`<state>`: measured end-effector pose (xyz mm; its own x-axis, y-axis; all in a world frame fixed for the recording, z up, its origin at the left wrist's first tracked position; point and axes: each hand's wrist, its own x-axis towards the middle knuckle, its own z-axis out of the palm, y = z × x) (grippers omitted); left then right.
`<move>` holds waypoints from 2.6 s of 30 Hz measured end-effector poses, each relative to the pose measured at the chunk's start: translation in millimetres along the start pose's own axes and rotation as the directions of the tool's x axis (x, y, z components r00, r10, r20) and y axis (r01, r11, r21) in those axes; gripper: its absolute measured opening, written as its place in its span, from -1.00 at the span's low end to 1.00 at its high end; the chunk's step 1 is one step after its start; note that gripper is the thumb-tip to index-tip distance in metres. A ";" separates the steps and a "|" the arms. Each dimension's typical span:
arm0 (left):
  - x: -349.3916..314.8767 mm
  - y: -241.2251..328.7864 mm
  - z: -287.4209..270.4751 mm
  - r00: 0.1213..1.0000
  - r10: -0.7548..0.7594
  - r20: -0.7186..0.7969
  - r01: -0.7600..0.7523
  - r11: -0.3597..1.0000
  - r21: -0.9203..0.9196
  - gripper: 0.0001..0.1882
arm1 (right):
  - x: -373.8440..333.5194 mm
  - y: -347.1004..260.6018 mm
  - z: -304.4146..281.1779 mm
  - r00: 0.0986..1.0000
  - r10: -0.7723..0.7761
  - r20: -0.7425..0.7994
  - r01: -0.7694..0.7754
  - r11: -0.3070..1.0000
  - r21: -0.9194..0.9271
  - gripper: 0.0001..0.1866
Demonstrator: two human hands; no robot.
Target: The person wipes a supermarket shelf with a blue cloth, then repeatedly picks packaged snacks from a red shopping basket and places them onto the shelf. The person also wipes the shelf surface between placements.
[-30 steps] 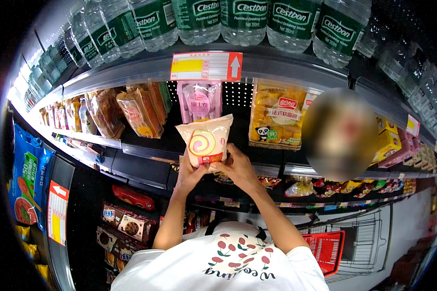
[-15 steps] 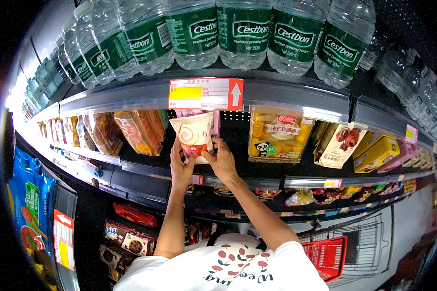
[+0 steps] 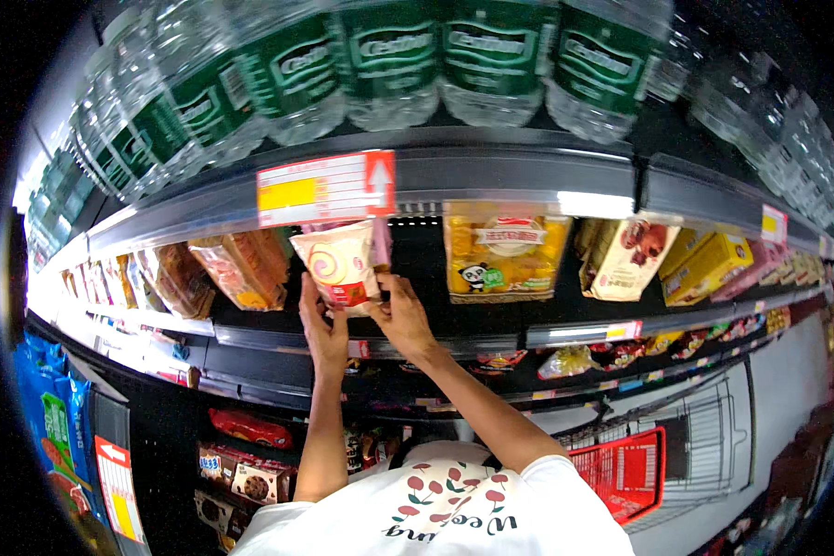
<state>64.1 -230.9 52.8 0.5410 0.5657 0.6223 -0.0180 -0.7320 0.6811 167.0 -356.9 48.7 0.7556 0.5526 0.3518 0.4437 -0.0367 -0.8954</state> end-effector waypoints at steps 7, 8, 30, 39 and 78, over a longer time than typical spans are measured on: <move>5.7 66.2 -1.8 0.976 0.082 -0.202 -0.072 0.996 0.053 -0.42 | -13.5 -51.3 -75.0 0.987 -0.107 -0.120 0.105 0.994 -0.024 -0.54; 6.1 77.3 -2.6 0.969 0.136 -0.206 -0.124 0.990 0.072 -0.46 | -12.7 -58.6 -87.7 0.974 -0.144 -0.175 0.143 0.990 -0.019 -0.55; 75.1 146.1 123.7 0.957 -0.013 0.290 0.139 0.898 -0.418 -0.09 | 20.7 -40.8 -260.7 0.827 -0.091 -0.555 0.075 0.996 -0.051 -0.31; 53.1 157.6 103.8 0.934 0.051 0.353 0.061 0.953 -0.298 -0.38 | -41.2 -103.2 -291.0 0.869 -0.013 -0.495 -0.002 1.000 -0.031 -0.18; -153.6 273.1 152.8 0.410 0.456 0.790 -0.017 0.870 -0.494 -0.39 | -356.1 -161.2 -405.7 0.620 0.243 -0.746 -0.755 0.443 -0.483 -0.88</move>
<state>104.6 -575.8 84.3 0.8778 -0.4016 0.2612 -0.4396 -0.4585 0.7723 21.9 -885.6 178.5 0.9357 -0.2874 0.2045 -0.1409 -0.8360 -0.5303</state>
